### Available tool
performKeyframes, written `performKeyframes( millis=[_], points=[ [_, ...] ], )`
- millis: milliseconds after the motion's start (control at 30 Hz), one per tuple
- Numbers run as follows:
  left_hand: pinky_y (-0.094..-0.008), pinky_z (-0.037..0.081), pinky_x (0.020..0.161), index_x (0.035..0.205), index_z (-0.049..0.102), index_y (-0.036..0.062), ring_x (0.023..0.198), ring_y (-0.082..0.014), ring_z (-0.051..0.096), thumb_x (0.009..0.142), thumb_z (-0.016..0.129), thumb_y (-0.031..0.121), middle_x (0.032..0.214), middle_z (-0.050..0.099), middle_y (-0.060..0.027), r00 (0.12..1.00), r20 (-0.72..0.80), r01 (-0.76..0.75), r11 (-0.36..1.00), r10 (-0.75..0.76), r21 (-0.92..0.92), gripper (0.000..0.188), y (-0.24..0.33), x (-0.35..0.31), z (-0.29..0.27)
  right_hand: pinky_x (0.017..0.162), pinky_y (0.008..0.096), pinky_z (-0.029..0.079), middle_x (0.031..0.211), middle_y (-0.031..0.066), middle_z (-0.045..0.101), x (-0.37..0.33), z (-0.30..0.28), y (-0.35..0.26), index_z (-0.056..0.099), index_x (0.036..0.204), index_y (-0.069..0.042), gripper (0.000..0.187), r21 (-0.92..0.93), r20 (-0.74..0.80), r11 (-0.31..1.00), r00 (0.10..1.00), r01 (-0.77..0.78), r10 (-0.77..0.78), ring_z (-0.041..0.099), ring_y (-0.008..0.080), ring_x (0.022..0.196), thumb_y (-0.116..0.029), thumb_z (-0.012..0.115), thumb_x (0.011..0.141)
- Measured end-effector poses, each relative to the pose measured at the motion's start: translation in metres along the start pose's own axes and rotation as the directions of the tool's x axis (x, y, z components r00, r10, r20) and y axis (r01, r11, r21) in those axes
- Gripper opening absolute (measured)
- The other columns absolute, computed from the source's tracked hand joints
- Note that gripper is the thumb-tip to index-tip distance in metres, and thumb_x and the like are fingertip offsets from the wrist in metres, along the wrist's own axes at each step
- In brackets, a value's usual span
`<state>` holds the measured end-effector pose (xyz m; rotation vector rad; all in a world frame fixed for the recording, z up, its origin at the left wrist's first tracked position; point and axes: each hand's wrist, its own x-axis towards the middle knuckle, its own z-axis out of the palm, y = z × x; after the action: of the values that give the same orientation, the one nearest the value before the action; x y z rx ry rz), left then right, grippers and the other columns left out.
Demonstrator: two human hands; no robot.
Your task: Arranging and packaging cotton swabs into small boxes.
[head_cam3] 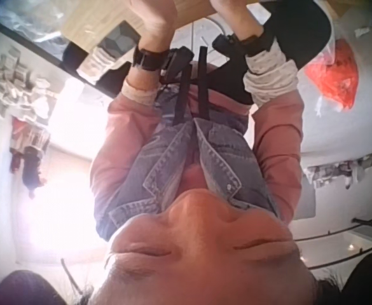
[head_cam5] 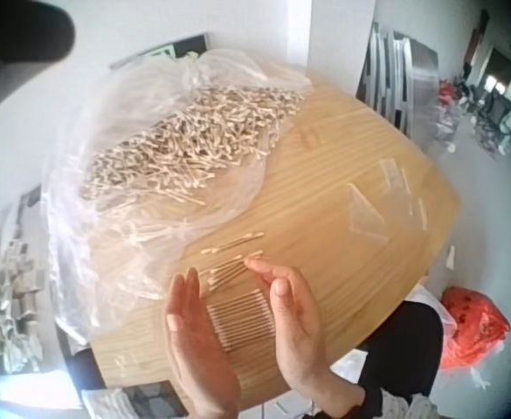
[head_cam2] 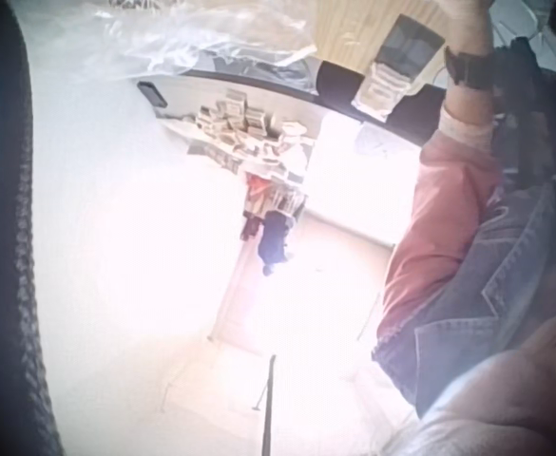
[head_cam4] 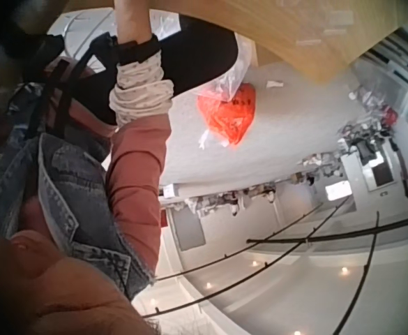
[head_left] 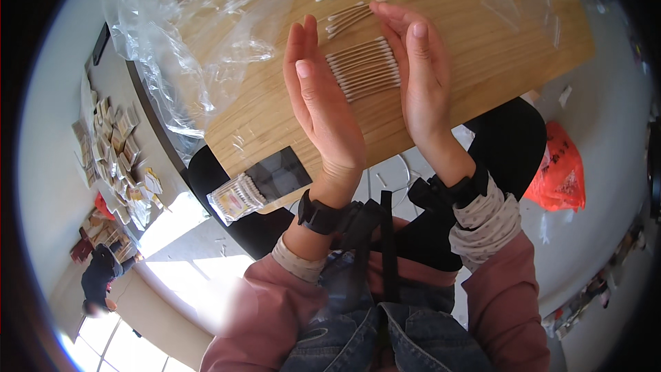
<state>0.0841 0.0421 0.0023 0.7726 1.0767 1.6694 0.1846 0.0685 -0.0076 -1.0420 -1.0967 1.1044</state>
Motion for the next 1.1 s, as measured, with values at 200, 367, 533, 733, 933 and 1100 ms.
performKeyframes(
  millis=[200,367,533,733,933,1100],
  points=[
    [-0.0377,0.013,0.127,0.156,0.032,0.0011,0.153,-0.0255,0.026,0.11,0.033,0.043,0.161,0.035,-0.0189,0.998,0.048,0.042,0.998,-0.044,0.038,0.062,0.003,-0.013,-0.005,0.12,0.0405,0.035,0.134,0.0184,0.061,-0.016,0.004,-0.008,0.058,0.128,0.003,0.047,0.153,-0.045,0.981,0.991,-0.12,0.128,0.053,0.0259,0.133,-0.036,0.035,0.113],
    [-0.0431,0.016,0.125,0.153,0.033,-0.0026,0.152,-0.0308,0.029,0.109,0.046,0.031,0.158,0.038,-0.022,0.999,0.018,-0.042,0.998,0.041,0.044,0.057,0.013,-0.013,-0.016,0.109,0.0322,0.042,0.126,0.0121,0.066,-0.016,-0.002,-0.009,0.062,0.122,0.0,0.032,0.245,-0.118,0.966,0.987,-0.081,0.112,0.058,0.0192,0.124,-0.028,0.051,0.109],
    [-0.0391,0.042,0.101,0.11,0.065,0.0039,0.114,-0.028,0.055,0.09,0.069,0.0,0.119,0.06,-0.0135,0.945,0.275,-0.324,0.637,0.179,0.699,0.02,0.032,-0.018,-0.036,0.107,0.0319,0.044,0.125,0.0116,0.065,-0.003,-0.024,-0.027,0.061,0.121,0.0,0.021,0.093,-0.156,0.995,0.988,0.022,-0.008,0.059,0.0189,0.122,-0.01,0.061,0.102],
    [-0.0399,0.042,0.083,0.092,0.07,0.0079,0.091,-0.0297,0.051,0.08,0.075,0.002,0.096,0.054,-0.0098,0.858,0.511,-0.505,0.28,0.057,0.817,0.014,0.035,0.011,-0.033,0.1,0.0281,0.048,0.122,0.0108,0.066,0.004,-0.031,-0.031,0.06,0.122,0.0,0.024,0.057,-0.153,0.998,0.988,0.024,-0.015,0.061,0.0175,0.117,0.0,0.062,0.098],
    [-0.0428,0.043,0.083,0.089,0.069,0.0078,0.093,-0.031,0.053,0.079,0.076,0.005,0.093,0.056,-0.0084,0.798,0.602,-0.576,0.256,-0.026,0.776,0.013,0.033,0.019,-0.026,0.098,0.029,0.048,0.122,0.0101,0.067,0.004,-0.031,-0.027,0.061,0.122,-0.001,0.027,-0.001,-0.133,1.0,0.991,0.031,-0.03,0.061,0.0169,0.114,0.0,0.064,0.096],
    [-0.0439,0.044,0.083,0.088,0.069,0.0077,0.094,-0.0319,0.054,0.079,0.076,0.005,0.094,0.057,-0.0093,0.802,0.594,-0.565,0.244,-0.066,0.789,0.012,0.033,0.024,-0.024,0.096,0.0294,0.048,0.12,0.0095,0.068,0.005,-0.031,-0.027,0.061,0.122,-0.002,0.027,-0.016,-0.125,0.998,0.99,0.06,-0.061,0.063,0.0166,0.111,-0.001,0.064,0.095]
  ],
)
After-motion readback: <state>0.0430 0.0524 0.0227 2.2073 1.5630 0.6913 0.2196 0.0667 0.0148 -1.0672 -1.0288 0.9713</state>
